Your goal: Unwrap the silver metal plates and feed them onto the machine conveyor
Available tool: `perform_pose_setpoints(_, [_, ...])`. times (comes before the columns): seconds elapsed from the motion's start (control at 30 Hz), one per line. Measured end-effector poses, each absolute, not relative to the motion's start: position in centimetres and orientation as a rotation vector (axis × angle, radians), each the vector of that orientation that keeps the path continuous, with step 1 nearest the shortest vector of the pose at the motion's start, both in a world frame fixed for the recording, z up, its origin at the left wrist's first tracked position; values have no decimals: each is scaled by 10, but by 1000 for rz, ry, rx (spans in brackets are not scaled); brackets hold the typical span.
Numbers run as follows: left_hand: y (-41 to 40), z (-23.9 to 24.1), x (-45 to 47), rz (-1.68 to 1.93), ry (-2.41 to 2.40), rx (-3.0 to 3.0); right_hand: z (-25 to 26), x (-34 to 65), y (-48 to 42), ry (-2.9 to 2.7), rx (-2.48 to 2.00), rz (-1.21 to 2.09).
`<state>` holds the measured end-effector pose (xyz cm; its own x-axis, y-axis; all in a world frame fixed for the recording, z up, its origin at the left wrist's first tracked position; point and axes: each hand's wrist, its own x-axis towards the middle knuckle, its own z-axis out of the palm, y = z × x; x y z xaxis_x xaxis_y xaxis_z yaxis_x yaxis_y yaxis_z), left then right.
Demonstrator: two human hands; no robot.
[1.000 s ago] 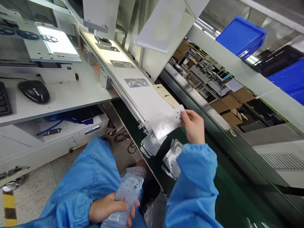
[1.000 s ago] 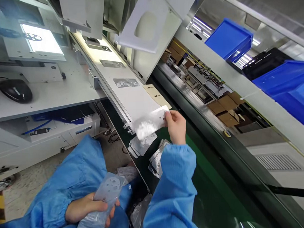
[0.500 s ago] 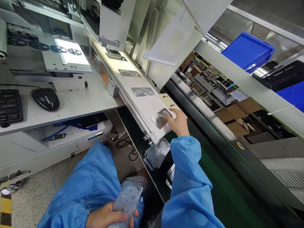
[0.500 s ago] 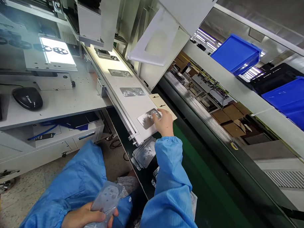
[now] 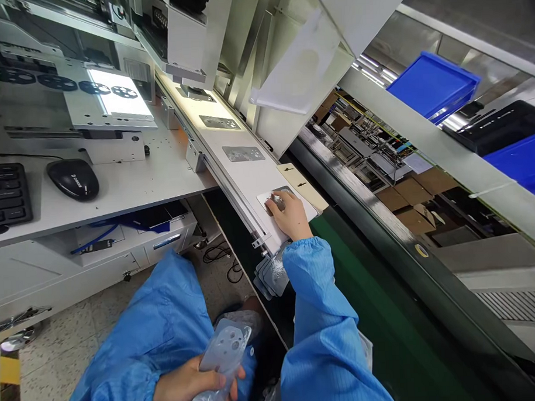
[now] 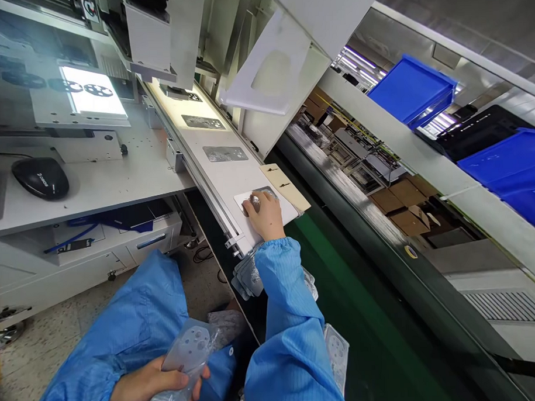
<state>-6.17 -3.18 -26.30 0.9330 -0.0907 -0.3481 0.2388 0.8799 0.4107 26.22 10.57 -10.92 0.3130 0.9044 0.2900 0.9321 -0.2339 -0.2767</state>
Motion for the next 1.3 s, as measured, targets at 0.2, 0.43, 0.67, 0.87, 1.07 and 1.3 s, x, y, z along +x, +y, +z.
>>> perform_pose_setpoints(0.2, [-31, -265, -60, -170, 298, 498, -85, 259, 90, -1591, -2136, -86])
perform_pose_setpoints(0.43, [-23, -252, -52, -197, 247, 491, -66, 161, -24, -1824, -2010, 536])
perform_pose_setpoints(0.67, [-39, -244, -48, -351, 169, 578, -98, 174, -62, -1751, -1831, 1281])
perform_pose_setpoints(0.87, [-52, -258, -53, -372, 227, 636, -109, 288, -32, -1419, -2447, 528])
perform_pose_setpoints(1.07, [-53, -246, -49, -232, 362, 577, -143, 332, -7, -1235, -2649, 344])
perform_pose_setpoints(1.3, [-61, -243, -43, -251, 396, 604, -122, 312, -20, -1191, -2662, 295])
